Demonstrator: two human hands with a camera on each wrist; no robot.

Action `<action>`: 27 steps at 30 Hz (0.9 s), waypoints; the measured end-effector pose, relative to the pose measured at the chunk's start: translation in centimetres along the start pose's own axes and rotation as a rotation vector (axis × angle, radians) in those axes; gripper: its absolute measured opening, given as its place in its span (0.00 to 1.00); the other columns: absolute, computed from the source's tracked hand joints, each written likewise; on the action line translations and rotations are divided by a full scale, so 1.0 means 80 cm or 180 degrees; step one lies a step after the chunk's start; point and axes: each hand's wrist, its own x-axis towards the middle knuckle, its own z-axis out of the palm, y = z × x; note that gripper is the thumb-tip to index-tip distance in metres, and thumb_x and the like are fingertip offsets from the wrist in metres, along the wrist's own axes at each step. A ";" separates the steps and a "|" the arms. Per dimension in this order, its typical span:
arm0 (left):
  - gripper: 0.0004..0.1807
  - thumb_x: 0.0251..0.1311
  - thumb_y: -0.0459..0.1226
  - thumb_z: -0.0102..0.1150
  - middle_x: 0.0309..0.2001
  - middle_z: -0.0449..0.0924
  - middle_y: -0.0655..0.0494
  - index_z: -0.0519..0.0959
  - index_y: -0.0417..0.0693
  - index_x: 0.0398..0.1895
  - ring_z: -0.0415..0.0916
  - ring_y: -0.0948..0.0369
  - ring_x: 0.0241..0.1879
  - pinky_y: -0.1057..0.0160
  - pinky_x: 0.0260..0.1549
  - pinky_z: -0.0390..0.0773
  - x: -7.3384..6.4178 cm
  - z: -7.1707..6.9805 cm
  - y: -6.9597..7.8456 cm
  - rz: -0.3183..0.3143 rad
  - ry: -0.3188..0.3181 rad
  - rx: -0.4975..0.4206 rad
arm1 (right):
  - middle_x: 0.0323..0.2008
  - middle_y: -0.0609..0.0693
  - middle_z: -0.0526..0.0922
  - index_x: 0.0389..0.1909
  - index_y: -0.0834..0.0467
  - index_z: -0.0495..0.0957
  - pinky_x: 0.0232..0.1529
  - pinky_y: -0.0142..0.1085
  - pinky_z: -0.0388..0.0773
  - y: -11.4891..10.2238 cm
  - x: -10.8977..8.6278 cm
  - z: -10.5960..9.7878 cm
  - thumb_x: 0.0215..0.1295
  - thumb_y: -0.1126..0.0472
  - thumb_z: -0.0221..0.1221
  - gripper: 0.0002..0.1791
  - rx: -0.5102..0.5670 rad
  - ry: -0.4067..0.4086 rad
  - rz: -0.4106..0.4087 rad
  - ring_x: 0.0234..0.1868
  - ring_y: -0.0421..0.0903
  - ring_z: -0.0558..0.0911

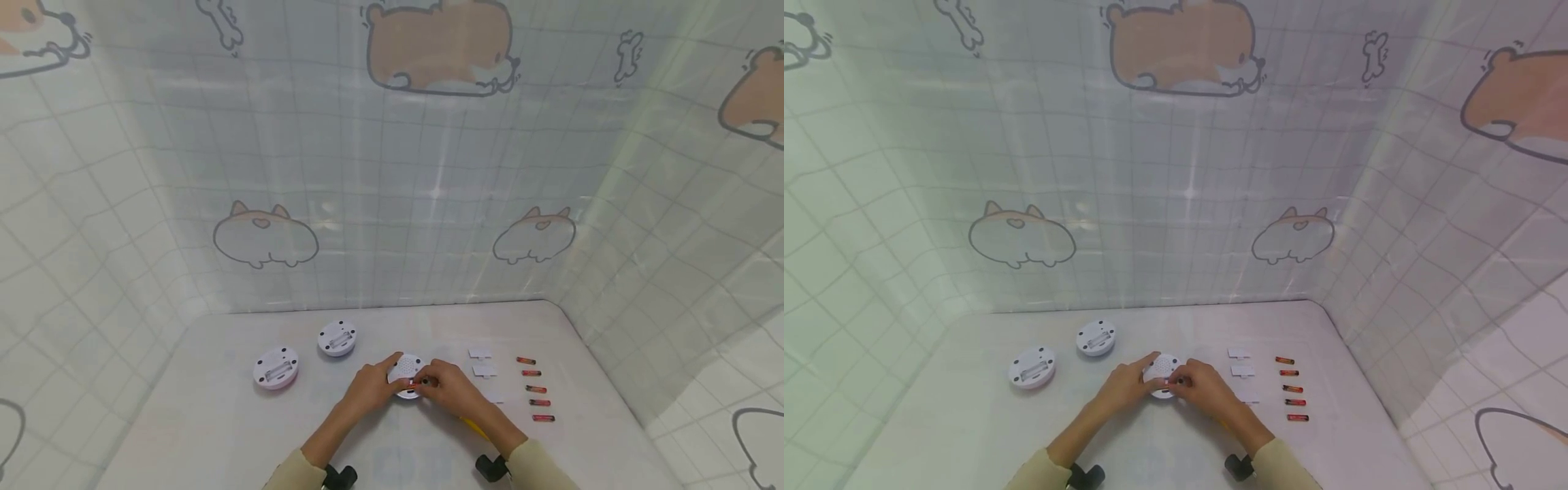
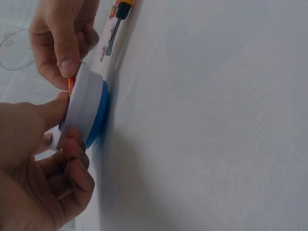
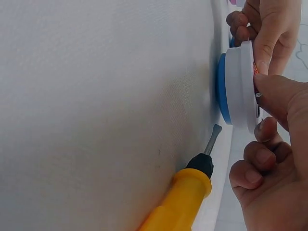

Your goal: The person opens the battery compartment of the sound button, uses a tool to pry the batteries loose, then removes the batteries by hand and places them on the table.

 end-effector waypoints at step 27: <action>0.29 0.68 0.51 0.60 0.40 0.85 0.47 0.71 0.59 0.72 0.70 0.58 0.28 0.54 0.32 0.73 0.005 0.001 -0.018 -0.0176 0.0254 0.0139 | 0.32 0.37 0.77 0.43 0.39 0.86 0.30 0.31 0.70 0.020 -0.013 -0.028 0.67 0.49 0.64 0.06 0.0178 0.0455 0.0293 0.32 0.40 0.73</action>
